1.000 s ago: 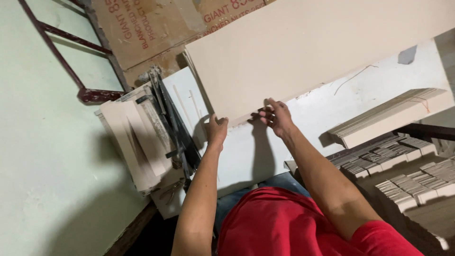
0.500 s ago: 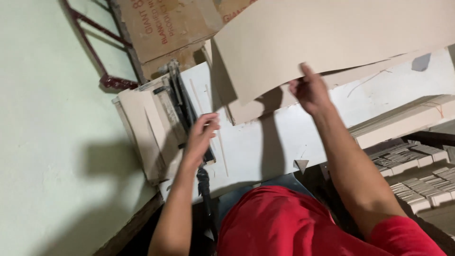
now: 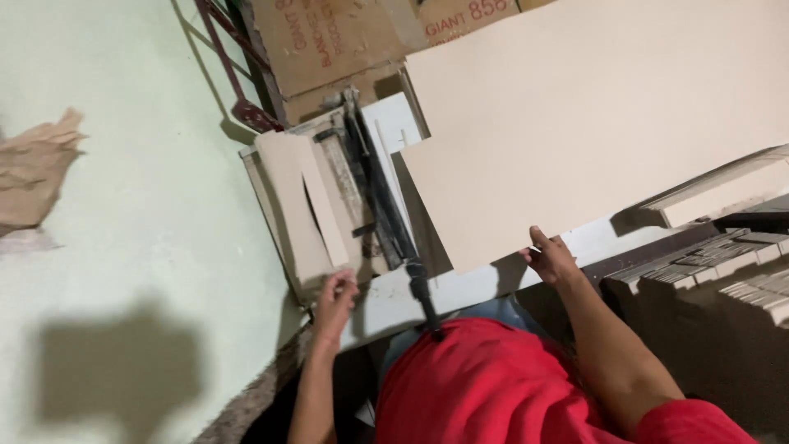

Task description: Using a manual paper cutter to cut cardboard sheets into smaller pieces

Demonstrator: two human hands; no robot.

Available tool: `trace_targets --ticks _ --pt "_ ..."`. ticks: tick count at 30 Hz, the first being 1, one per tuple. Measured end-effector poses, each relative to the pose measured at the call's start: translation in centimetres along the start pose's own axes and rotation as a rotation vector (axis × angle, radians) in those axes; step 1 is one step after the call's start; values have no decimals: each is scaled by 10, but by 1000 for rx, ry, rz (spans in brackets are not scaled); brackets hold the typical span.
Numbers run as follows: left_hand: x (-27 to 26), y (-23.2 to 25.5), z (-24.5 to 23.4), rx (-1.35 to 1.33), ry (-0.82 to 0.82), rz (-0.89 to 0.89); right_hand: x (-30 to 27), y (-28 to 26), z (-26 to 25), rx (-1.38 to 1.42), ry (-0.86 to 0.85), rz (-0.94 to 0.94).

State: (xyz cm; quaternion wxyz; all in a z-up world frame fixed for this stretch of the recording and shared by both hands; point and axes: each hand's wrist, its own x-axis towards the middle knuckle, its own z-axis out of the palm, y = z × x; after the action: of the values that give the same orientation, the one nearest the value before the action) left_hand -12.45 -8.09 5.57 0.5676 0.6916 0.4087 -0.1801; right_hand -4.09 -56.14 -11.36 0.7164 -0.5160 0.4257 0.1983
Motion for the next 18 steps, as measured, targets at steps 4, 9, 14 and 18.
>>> trace_targets --ticks 4,9,14,18 --pt "-19 -14 -23 85 -189 -5 -61 -9 22 -72 24 -1" --pt "-14 1 -34 244 -352 -20 -80 -5 52 -107 62 -36" --pt "-11 41 -16 353 -428 51 -64 10 71 -3 -15 15" --pt "1 50 -4 387 -400 89 -57 5 61 25 -33 1"
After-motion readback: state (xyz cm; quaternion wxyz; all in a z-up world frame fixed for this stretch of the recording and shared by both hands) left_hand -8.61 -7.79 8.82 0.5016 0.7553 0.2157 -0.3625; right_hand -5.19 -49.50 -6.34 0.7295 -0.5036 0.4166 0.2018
